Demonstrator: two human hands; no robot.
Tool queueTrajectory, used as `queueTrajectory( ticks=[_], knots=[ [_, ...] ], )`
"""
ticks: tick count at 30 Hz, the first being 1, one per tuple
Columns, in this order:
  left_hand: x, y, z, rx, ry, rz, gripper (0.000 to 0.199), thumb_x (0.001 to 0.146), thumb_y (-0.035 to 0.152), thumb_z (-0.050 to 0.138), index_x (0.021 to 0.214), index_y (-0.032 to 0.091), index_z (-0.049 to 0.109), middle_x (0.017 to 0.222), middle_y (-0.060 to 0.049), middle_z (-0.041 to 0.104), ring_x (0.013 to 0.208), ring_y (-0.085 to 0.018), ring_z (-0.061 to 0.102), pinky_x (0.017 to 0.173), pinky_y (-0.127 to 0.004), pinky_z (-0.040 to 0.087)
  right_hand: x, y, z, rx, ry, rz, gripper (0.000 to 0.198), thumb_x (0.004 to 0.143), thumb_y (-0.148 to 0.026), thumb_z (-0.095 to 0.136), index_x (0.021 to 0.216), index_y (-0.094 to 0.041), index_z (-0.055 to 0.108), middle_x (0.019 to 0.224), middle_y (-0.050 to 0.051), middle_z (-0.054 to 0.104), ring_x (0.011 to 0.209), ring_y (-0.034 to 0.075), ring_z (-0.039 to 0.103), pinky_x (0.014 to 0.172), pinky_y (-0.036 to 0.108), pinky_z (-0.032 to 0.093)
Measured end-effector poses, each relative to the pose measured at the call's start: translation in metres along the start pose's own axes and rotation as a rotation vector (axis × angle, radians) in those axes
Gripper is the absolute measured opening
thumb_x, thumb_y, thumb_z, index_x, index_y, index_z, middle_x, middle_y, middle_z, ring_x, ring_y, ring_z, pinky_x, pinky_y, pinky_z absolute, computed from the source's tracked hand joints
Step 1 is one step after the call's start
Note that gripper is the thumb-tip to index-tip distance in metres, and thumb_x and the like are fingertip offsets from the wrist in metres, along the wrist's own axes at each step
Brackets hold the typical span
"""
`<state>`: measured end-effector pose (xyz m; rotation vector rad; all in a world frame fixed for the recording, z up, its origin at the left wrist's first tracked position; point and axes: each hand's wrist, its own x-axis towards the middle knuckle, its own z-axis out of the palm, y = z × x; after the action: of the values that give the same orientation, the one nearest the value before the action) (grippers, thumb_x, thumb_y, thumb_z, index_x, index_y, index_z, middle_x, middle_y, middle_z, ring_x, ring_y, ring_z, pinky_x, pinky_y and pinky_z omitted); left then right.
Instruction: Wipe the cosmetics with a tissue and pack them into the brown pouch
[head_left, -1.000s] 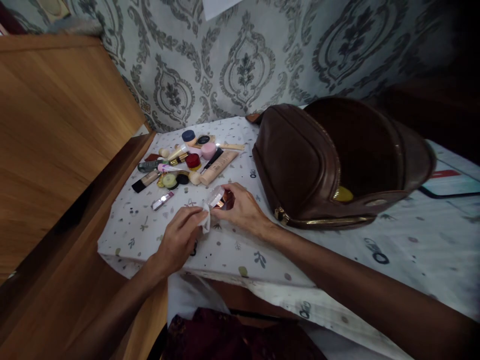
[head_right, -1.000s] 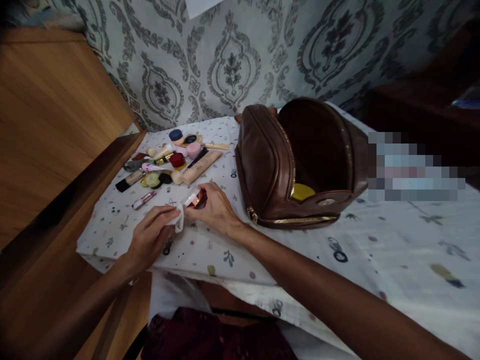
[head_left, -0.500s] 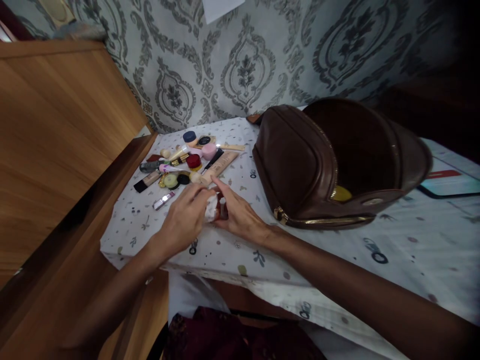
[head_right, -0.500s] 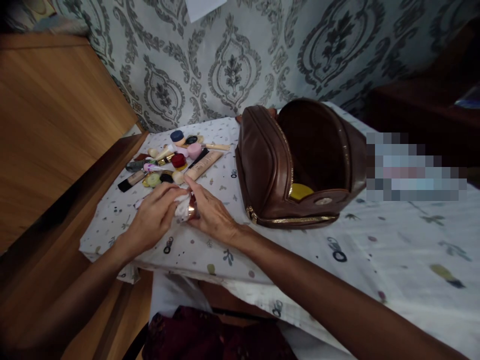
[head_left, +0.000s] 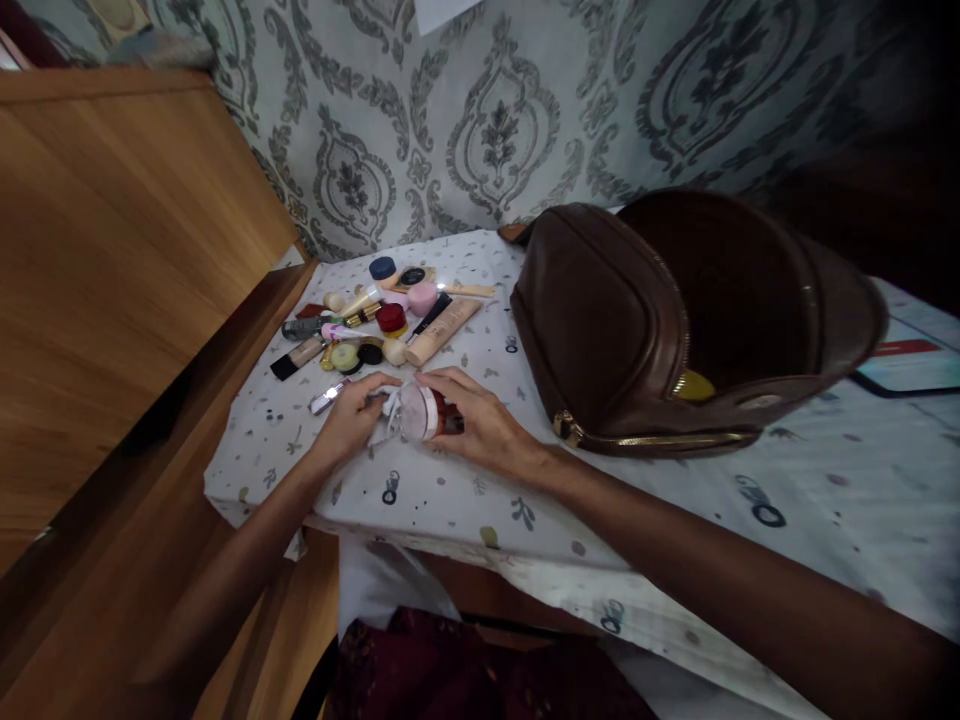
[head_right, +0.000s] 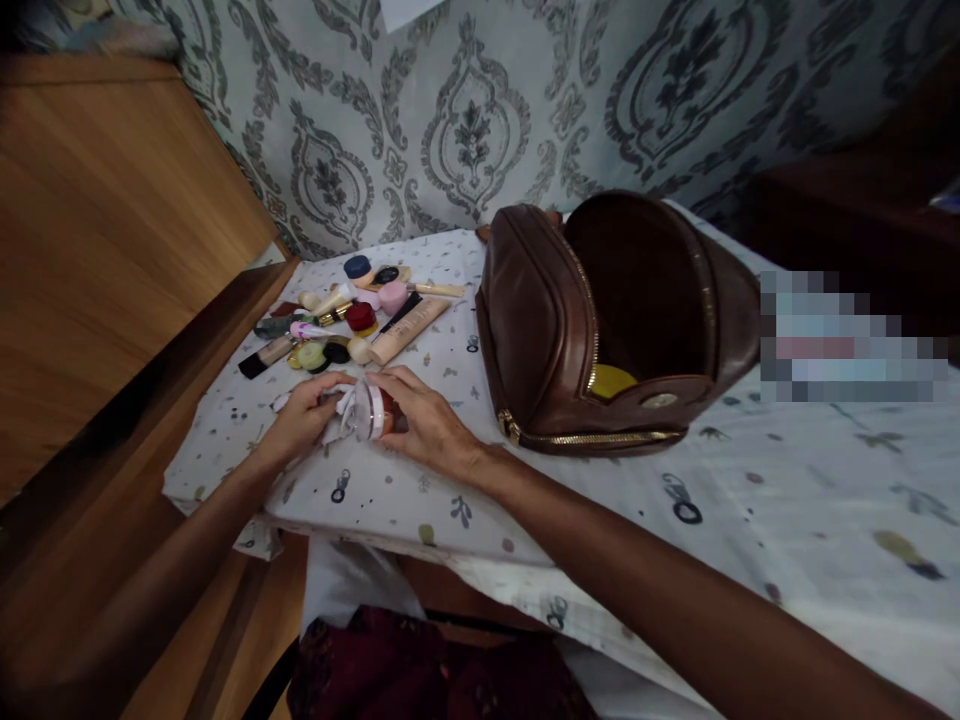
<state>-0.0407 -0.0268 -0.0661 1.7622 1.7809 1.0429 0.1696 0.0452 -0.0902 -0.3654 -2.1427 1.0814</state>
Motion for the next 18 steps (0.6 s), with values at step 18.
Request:
queueTrajectory(
  ticks=[18],
  knots=[
    [-0.030, 0.041, 0.023, 0.045, 0.205, 0.076, 0.012, 0.087, 0.024, 0.054, 0.096, 0.018, 0.060, 0.089, -0.002, 0.064, 0.079, -0.017, 0.058, 0.066, -0.025, 0.045, 0.006, 0.009, -0.002, -0.119, 0.293, 0.213, 0.081, 0.057, -0.034, 0.090, 0.129, -0.021, 0.054, 0.110, 0.009, 0.055, 0.111, 0.031, 0.056, 0.099, 0.050, 0.048]
  ],
)
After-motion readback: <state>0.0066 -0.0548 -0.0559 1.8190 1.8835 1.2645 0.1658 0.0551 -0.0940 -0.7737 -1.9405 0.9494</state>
